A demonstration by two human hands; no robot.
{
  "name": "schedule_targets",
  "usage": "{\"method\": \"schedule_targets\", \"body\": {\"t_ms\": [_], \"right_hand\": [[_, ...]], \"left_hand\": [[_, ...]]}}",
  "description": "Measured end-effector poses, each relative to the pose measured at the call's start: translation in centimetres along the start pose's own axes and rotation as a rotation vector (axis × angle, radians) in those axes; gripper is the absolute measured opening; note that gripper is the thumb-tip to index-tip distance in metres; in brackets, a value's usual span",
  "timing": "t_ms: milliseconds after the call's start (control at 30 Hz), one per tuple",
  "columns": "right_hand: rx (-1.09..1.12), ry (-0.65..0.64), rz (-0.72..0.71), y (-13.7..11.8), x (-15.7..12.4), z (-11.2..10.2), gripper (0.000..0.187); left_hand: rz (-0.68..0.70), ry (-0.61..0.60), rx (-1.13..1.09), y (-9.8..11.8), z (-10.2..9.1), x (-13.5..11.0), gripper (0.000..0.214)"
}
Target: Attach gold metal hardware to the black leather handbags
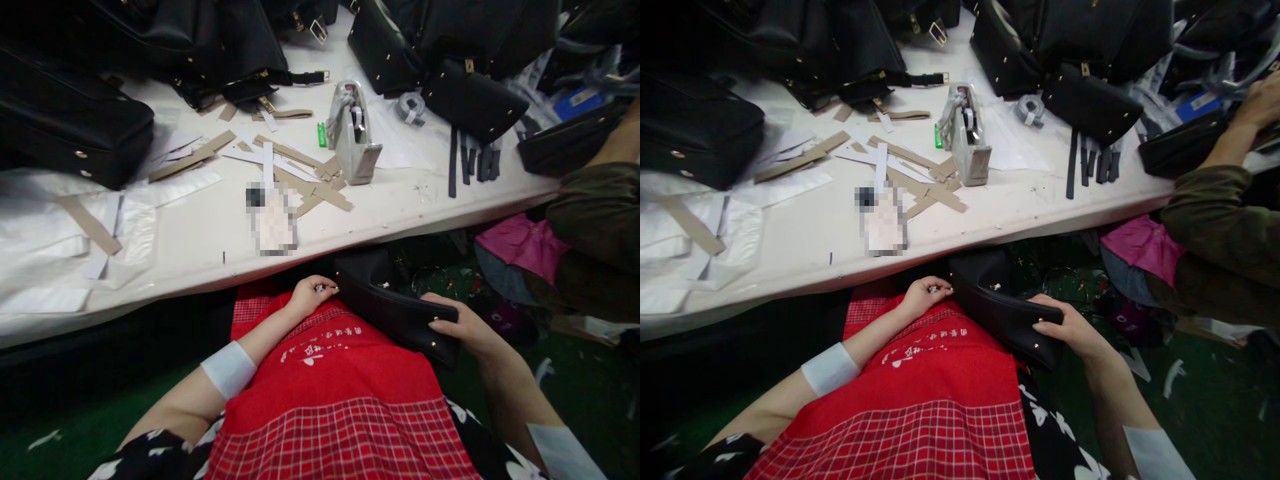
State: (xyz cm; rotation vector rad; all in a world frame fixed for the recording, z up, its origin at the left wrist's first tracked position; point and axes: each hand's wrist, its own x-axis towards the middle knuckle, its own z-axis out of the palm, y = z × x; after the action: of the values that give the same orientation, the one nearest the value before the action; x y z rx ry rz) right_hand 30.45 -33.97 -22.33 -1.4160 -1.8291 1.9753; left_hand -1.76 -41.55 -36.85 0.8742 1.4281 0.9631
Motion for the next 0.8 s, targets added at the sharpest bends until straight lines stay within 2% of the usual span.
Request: {"method": "schedule_targets", "body": {"t_ms": [133,267,400,500,600,667,800], "right_hand": [[0.022,0.001,0.004,0.4,0.2,-0.1,0.042],[-0.018,0.008,-0.02,-0.2,-0.1,-0.1,0.04],[-0.218,-0.034,-0.12,-1.8,-1.4,0.9,0.036],[-0.433,-0.057,-0.228,-3.7,-2.5,2.6,0.035],[-0.619,-0.043,-0.304,-5.6,-3.3,4.4,0.036],[-0.71,-0.024,-0.314,-6.4,-3.7,5.1,0.037],[-0.808,-0.024,-0.303,-6.8,-4.1,5.5,0.041]], "left_hand": [[0.062,-0.018,0.122,0.4,0.4,0.4,0.02],[0.073,-0.132,0.189,1.6,-0.6,-0.4,0.023],[0.062,-0.248,0.11,5.0,-2.7,-2.3,0.025],[0.119,-0.29,0.054,8.7,-2.9,-2.9,0.021],[0.29,-0.363,0.239,11.9,-1.5,-2.1,0.02],[0.397,-0.445,0.407,13.1,0.1,-1.1,0.02],[0.43,-0.535,0.672,14.5,2.8,0.7,0.02]]}}
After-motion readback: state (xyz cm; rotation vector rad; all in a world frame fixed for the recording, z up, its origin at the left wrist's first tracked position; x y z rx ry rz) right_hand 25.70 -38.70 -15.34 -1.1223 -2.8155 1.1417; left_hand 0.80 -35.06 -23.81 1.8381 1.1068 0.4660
